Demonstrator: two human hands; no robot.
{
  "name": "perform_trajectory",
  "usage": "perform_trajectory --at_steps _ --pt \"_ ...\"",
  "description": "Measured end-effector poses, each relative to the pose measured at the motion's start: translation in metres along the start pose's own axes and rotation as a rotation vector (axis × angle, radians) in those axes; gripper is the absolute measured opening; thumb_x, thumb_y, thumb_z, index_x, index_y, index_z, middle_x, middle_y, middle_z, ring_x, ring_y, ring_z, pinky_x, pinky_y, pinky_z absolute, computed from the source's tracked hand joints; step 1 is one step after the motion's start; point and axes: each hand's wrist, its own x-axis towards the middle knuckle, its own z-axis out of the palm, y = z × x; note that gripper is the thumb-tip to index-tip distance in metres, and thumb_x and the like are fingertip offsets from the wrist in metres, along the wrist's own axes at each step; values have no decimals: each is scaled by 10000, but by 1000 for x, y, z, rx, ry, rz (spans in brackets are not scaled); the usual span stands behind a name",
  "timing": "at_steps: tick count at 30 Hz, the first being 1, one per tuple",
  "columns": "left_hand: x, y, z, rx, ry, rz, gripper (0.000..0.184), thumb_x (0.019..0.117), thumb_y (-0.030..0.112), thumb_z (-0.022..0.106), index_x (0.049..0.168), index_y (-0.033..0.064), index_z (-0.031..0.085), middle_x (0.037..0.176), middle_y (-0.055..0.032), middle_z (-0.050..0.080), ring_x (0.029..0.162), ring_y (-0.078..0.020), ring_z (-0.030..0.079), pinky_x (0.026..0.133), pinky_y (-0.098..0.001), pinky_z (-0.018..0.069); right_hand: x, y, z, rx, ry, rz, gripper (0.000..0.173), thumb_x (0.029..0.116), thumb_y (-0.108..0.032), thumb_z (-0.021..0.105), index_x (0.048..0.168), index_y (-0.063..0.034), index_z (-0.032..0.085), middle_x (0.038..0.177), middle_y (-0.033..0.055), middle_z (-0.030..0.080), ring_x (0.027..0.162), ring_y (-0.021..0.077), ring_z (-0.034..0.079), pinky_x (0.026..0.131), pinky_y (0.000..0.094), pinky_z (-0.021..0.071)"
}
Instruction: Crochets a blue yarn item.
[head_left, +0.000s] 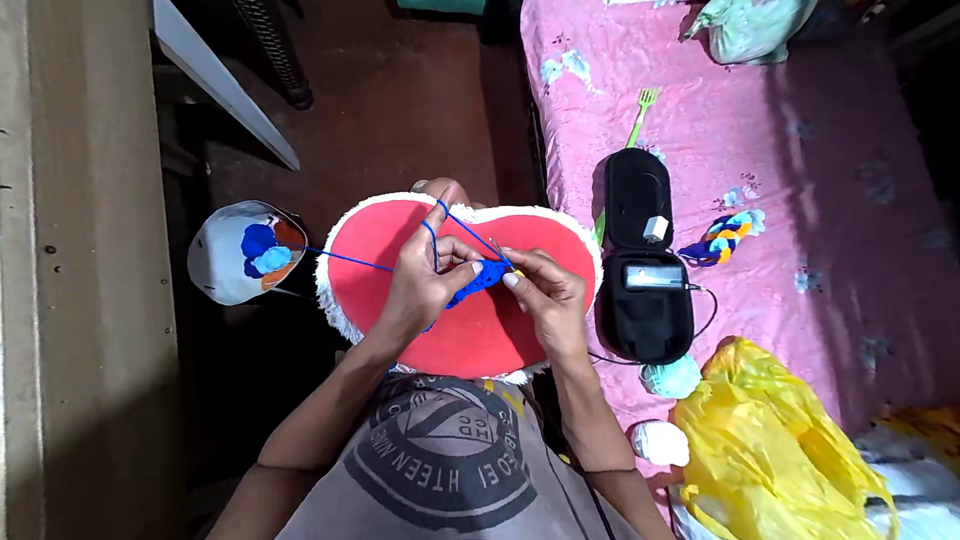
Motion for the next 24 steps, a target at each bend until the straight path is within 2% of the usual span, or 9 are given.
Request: perform_trajectory --at_steps 2,4,8,10,14,17,24 --pt "0 -3 -1 32 -8 -22 885 880 -111 659 1626 162 270 888 -45 705 648 -86 648 567 -183 540 -1 3 -13 -181 -63 -64 264 915 38 647 1144 -23 764 922 12 674 765 30 611 669 168 534" --pt "-1 -5 1 85 -19 -28 873 892 -109 648 1629 169 269 883 -46 693 634 -88 629 550 -181 523 -1 9 -25 -357 -117 -152 246 929 8 651 1135 -44 775 909 19 665 794 45 617 716 197 551" --pt "-1 -11 9 251 2 -68 858 910 -72 656 1628 222 288 865 -35 692 602 -100 604 511 -208 499 -1 14 -38 -687 -175 -288 263 953 -54 622 1138 -130 794 864 41 652 707 96 602 611 284 515" --pt "1 -17 13 327 35 -49 842 907 -52 654 1624 210 301 848 -22 683 592 -92 594 503 -212 493 -1 15 -38 -801 -165 -341 291 939 -49 610 1137 -144 801 836 58 642 653 126 588 547 307 487" --pt "2 -21 19 476 80 -1 816 901 -41 640 1617 179 314 855 -4 685 641 -76 622 558 -219 523 -2 15 -34 -923 -143 -383 335 904 -25 606 1149 -146 800 816 67 627 605 147 568 492 310 450" --pt "1 -22 22 550 92 24 791 911 -29 629 1614 161 318 878 -1 687 641 -73 607 553 -222 510 -4 16 -30 -978 -125 -396 341 898 -22 608 1149 -148 802 807 73 622 593 160 566 473 306 437" --pt "-1 -27 24 638 107 78 753 919 -23 621 1601 131 340 915 -21 697 722 -89 637 624 -244 534 -7 17 -23 -1070 -97 -439 351 875 1 605 1131 -131 805 810 93 625 593 188 584 455 315 436"
